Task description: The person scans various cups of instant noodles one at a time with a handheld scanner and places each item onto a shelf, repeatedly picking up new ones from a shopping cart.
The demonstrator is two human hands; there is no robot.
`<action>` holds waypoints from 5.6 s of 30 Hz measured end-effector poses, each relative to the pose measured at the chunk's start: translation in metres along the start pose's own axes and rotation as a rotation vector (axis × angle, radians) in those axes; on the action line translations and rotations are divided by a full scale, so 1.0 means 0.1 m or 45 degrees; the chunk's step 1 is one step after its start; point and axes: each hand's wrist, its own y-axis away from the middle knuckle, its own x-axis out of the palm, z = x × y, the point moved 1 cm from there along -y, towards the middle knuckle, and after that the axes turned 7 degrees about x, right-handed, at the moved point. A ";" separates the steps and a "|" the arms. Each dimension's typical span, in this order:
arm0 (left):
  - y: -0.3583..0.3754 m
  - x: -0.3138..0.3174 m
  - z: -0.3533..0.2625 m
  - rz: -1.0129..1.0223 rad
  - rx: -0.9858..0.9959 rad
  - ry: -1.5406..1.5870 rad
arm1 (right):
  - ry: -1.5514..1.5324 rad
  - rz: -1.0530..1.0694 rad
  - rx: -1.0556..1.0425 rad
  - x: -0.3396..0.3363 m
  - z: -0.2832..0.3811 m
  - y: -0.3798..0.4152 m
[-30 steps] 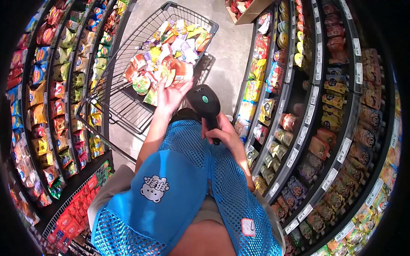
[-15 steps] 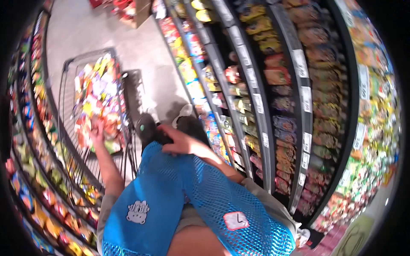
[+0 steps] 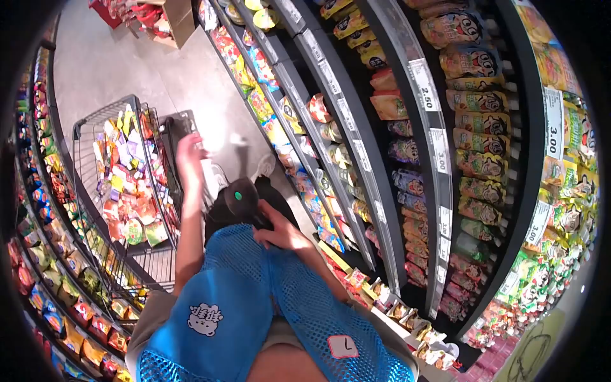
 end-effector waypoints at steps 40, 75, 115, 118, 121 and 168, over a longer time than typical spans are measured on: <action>1.43 -0.44 -0.66 -0.244 0.338 1.270 | 0.015 1.057 -0.007 0.02 0.47 -0.61; 1.88 -1.04 -1.66 -0.187 0.518 1.338 | 0.312 0.946 -0.075 1.54 -0.08 -0.27; 3.25 1.25 0.74 1.085 -0.836 0.382 | -0.514 0.171 -0.585 -0.32 -2.10 2.15; 3.38 1.10 0.88 0.862 -0.680 0.557 | -0.675 0.167 -0.823 -0.29 -2.31 2.20; 3.57 1.13 1.09 0.841 -0.670 0.576 | -0.561 0.274 -0.759 -0.40 -2.56 2.44; 3.46 -1.87 -1.02 -0.544 -0.021 0.296 | 0.032 0.739 -0.275 0.94 -2.19 0.95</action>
